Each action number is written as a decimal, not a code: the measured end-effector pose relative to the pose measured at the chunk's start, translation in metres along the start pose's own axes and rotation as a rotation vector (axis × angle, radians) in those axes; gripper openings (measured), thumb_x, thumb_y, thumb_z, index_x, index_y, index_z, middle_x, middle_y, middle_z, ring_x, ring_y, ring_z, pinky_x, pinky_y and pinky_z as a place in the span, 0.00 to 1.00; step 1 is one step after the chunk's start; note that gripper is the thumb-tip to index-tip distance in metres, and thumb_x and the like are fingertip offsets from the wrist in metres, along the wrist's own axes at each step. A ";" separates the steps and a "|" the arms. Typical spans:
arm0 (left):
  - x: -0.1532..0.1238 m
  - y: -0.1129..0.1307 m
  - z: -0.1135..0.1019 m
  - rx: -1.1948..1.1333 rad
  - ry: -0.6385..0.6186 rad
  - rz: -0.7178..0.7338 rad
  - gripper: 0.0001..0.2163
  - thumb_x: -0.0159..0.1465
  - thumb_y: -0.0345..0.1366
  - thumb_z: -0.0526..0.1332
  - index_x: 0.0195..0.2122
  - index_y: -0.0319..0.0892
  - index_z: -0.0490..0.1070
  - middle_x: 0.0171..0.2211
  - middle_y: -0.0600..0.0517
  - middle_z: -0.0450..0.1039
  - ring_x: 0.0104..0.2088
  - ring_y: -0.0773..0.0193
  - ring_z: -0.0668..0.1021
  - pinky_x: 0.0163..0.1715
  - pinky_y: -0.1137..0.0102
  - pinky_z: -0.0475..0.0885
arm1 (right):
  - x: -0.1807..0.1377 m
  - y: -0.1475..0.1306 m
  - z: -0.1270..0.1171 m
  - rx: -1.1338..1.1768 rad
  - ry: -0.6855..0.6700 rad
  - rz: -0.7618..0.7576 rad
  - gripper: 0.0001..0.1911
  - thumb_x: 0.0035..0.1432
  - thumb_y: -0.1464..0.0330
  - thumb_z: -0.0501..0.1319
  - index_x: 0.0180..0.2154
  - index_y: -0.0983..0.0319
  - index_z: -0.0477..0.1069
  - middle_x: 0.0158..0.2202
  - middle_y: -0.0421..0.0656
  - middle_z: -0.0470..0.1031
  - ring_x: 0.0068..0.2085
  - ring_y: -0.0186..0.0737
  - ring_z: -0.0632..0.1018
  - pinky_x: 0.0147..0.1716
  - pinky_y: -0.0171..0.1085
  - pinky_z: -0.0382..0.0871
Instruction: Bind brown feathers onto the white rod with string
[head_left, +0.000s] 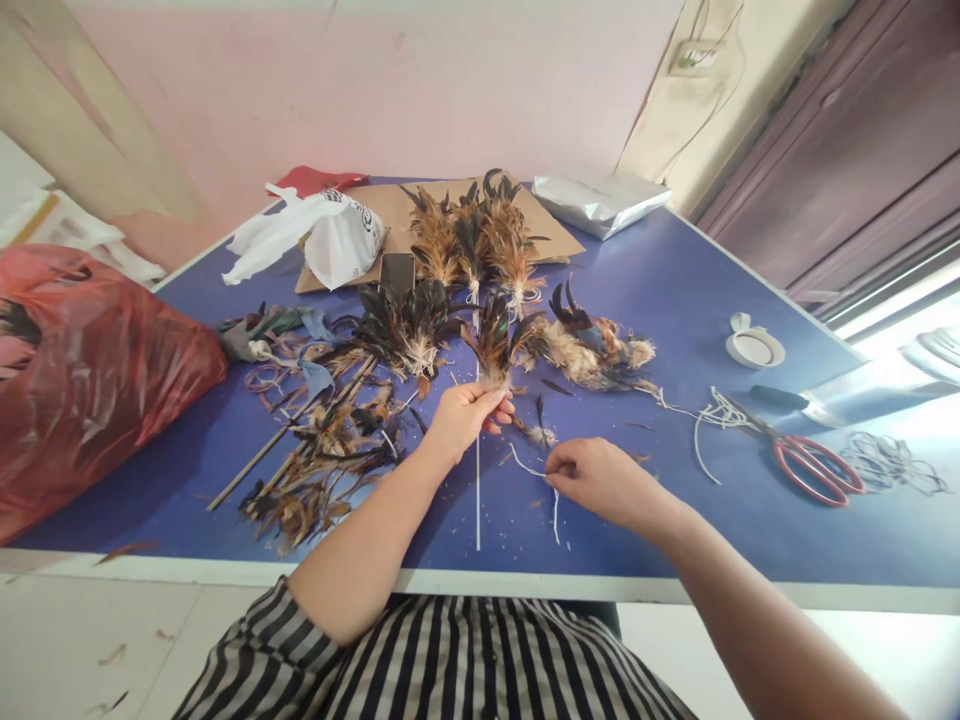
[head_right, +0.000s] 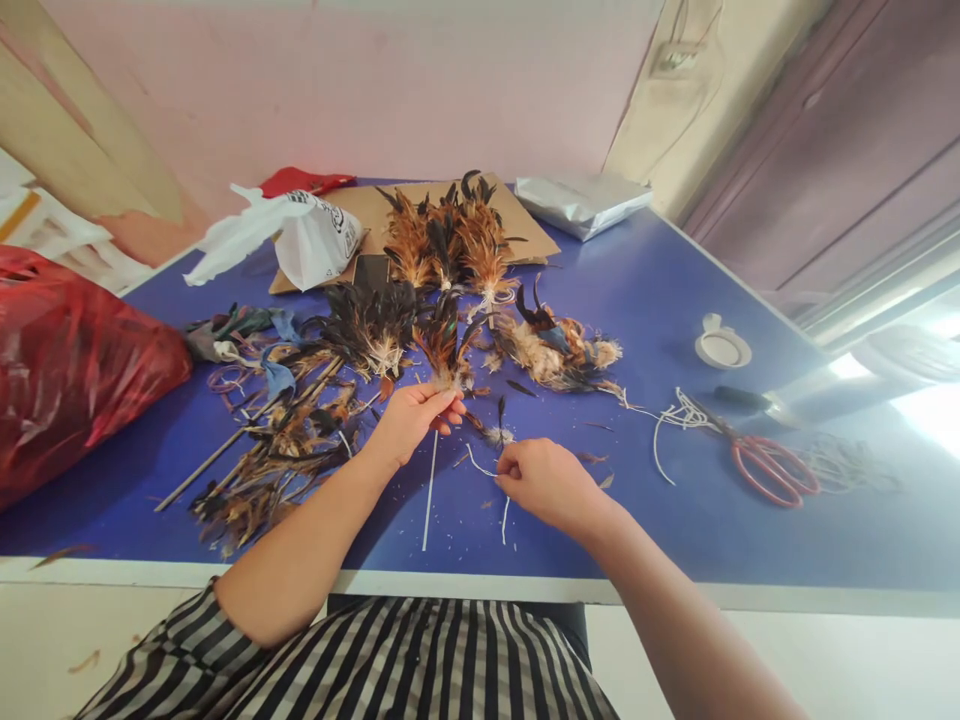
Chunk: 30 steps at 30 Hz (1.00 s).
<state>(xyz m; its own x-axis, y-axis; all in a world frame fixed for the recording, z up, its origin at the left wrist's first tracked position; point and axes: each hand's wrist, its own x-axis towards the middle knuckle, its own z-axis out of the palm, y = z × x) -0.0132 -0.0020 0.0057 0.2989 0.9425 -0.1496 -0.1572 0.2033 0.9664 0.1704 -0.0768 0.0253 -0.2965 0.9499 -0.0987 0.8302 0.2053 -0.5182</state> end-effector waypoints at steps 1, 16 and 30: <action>0.000 -0.001 0.000 -0.005 -0.003 -0.002 0.10 0.52 0.38 0.62 0.28 0.34 0.72 0.25 0.47 0.73 0.23 0.69 0.73 0.19 0.76 0.66 | -0.002 0.001 0.007 -0.017 0.030 0.024 0.06 0.45 0.70 0.57 0.24 0.59 0.72 0.21 0.39 0.73 0.22 0.35 0.71 0.22 0.32 0.58; -0.004 0.002 -0.002 -0.390 -0.203 -0.153 0.07 0.54 0.34 0.62 0.33 0.36 0.73 0.45 0.44 0.71 0.28 0.73 0.74 0.23 0.81 0.68 | 0.026 -0.019 0.001 0.693 0.470 0.210 0.14 0.48 0.59 0.58 0.29 0.63 0.69 0.16 0.36 0.62 0.18 0.28 0.60 0.17 0.30 0.53; -0.005 0.003 -0.005 -0.295 -0.264 -0.063 0.10 0.53 0.37 0.62 0.31 0.33 0.74 0.25 0.48 0.71 0.23 0.74 0.70 0.22 0.79 0.63 | 0.050 -0.009 -0.023 0.652 0.298 0.130 0.13 0.45 0.61 0.61 0.30 0.63 0.73 0.22 0.39 0.69 0.21 0.29 0.64 0.20 0.30 0.57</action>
<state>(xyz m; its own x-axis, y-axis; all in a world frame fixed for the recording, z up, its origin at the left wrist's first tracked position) -0.0203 -0.0049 0.0083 0.5423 0.8329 -0.1103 -0.3827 0.3618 0.8501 0.1593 -0.0262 0.0440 0.0033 1.0000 -0.0067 0.3726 -0.0074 -0.9280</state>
